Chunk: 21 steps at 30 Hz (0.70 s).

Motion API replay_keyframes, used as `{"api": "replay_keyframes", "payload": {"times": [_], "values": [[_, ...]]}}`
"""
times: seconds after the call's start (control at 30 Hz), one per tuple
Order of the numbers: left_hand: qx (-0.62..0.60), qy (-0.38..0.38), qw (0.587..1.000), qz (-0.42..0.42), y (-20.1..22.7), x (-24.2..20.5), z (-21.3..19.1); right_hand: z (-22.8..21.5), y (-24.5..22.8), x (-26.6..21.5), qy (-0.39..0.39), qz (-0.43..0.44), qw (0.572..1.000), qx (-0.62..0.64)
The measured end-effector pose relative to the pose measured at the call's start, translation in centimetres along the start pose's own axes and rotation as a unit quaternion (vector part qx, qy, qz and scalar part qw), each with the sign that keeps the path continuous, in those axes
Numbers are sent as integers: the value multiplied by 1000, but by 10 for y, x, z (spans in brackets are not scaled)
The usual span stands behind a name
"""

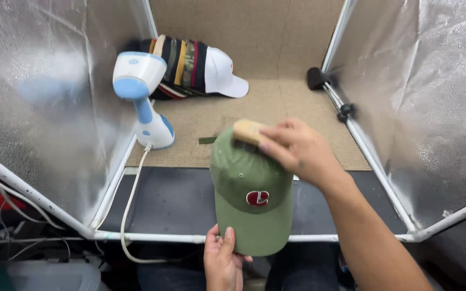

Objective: Steaming and brushing baseball caps to remove wrinkles and clean them.

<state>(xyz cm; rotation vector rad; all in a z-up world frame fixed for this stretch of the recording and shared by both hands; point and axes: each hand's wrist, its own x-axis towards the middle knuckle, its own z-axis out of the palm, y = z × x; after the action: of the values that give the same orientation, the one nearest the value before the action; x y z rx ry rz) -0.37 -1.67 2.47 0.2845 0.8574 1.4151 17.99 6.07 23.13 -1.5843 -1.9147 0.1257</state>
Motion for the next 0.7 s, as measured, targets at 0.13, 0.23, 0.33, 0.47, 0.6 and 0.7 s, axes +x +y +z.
{"api": "replay_keyframes", "payload": {"times": [0.13, 0.23, 0.33, 0.47, 0.6, 0.7], "values": [[-5, -12, 1000, 5, -4, 2, -6, 10, 33, 56, -41, 209, 965, 151], [-14, 7, 1000, 7, -8, 13, -5, 16, 59, 61, -106, 269, 954, 77], [2, -19, 1000, 1, -8, 3, -8, 34, 94, 38, -200, 334, 916, 94], [-8, 2, 1000, -3, -3, 8, -2, 30, 76, 25, 25, 259, 909, 325], [-14, 4, 1000, -15, -4, 9, -5, 14, 37, 8, 130, 181, 894, 388], [0, -4, 1000, -23, -2, 6, -5, 5, 21, -2, 127, 154, 944, 264]]}}
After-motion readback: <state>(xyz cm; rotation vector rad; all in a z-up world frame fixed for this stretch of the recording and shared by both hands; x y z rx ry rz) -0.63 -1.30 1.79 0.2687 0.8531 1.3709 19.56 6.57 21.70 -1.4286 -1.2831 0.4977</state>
